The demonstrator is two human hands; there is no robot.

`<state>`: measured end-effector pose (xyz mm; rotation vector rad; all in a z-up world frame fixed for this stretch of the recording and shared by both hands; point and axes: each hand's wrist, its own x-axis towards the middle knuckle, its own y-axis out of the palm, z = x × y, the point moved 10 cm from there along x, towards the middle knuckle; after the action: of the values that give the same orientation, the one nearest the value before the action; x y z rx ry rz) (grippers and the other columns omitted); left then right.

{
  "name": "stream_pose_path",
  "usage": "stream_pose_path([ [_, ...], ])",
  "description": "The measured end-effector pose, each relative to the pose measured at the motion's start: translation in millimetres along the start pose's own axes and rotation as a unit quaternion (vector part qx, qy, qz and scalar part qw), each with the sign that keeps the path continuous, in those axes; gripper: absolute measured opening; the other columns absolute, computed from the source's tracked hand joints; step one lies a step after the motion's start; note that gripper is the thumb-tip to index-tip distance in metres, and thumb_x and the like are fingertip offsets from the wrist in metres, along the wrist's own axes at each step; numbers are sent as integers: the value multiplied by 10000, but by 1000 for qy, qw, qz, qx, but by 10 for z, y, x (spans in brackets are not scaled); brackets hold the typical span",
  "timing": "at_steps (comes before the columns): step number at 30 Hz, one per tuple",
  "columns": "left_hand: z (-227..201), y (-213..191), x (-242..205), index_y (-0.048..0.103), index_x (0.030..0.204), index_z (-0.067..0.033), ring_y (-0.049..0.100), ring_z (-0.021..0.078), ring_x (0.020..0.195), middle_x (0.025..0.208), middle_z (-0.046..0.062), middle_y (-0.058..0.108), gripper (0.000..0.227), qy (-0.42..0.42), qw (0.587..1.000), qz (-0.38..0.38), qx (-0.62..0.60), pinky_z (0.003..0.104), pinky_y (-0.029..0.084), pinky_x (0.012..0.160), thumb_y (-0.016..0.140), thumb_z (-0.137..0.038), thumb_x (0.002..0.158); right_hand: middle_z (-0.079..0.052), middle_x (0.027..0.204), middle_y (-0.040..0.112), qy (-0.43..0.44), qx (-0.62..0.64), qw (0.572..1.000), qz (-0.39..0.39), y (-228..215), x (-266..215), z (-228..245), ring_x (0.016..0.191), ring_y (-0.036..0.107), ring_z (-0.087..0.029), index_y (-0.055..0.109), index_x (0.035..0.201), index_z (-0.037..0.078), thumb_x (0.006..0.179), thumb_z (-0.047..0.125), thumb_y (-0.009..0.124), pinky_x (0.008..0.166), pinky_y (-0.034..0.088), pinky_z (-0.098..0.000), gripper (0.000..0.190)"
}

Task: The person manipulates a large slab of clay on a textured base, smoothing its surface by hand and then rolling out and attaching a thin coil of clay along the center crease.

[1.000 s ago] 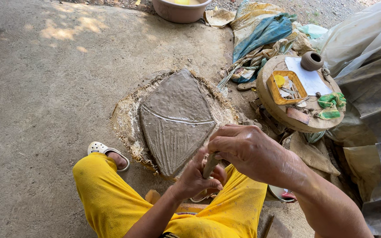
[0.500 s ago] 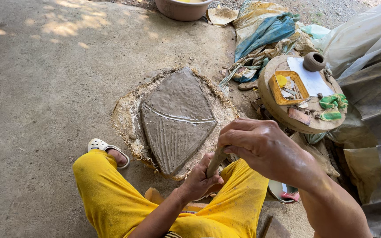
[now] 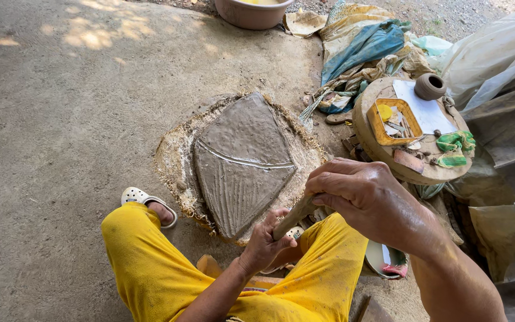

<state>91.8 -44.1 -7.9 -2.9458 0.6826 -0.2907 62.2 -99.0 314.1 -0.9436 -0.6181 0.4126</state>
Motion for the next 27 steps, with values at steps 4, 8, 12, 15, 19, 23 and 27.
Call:
stream_pose_path([
  [4,-286,-78,-59,485,1351,-83,708,160,842,1173,203,550,520,211,977,-16,42,261,658,700,735,-294,946,-71,1001,763,6,-35,999,-25,-100,16,-47,873,767,-232,736,1013,38,787,-3,728,735,619,-334,229],
  [8,287,35,13,452,1312,-76,634,116,707,850,39,625,314,48,997,9,63,264,615,611,571,-215,1056,-59,969,771,32,-84,994,-61,-228,0,-107,851,766,-232,755,973,60,800,45,753,710,606,-337,174],
  [12,208,7,-40,473,1266,-44,566,133,725,840,61,544,213,113,988,-15,100,283,548,627,493,-170,1096,-46,939,776,65,-83,991,-78,-312,-15,-169,816,773,-203,761,980,74,801,82,773,697,607,-325,180],
  [15,147,-32,-65,497,1278,-40,562,124,746,848,43,547,222,115,989,-29,94,281,537,655,498,-154,1087,-48,959,779,58,-88,990,-91,-352,-30,-148,836,773,-199,761,984,74,799,82,775,715,607,-319,186],
  [19,447,16,-8,439,1446,-45,605,123,814,941,46,608,445,-32,977,12,-212,282,601,717,518,-192,1033,-34,954,782,63,-79,990,-95,-384,-47,-161,838,778,-179,763,980,76,796,70,773,731,610,-309,184],
  [23,727,-47,-29,375,1599,73,681,184,950,1122,154,680,660,-32,886,-2,-464,312,623,846,628,-183,1046,-34,962,782,77,-71,990,-93,-350,-72,-215,840,780,-174,767,977,71,792,63,772,735,617,-304,186],
  [27,656,-61,-42,541,1543,114,699,255,1103,1272,242,700,604,-24,954,46,-294,368,613,1022,687,-260,1092,-50,969,785,48,-43,996,-62,-204,-60,-225,849,781,-181,767,974,57,794,46,757,732,621,-301,181],
])
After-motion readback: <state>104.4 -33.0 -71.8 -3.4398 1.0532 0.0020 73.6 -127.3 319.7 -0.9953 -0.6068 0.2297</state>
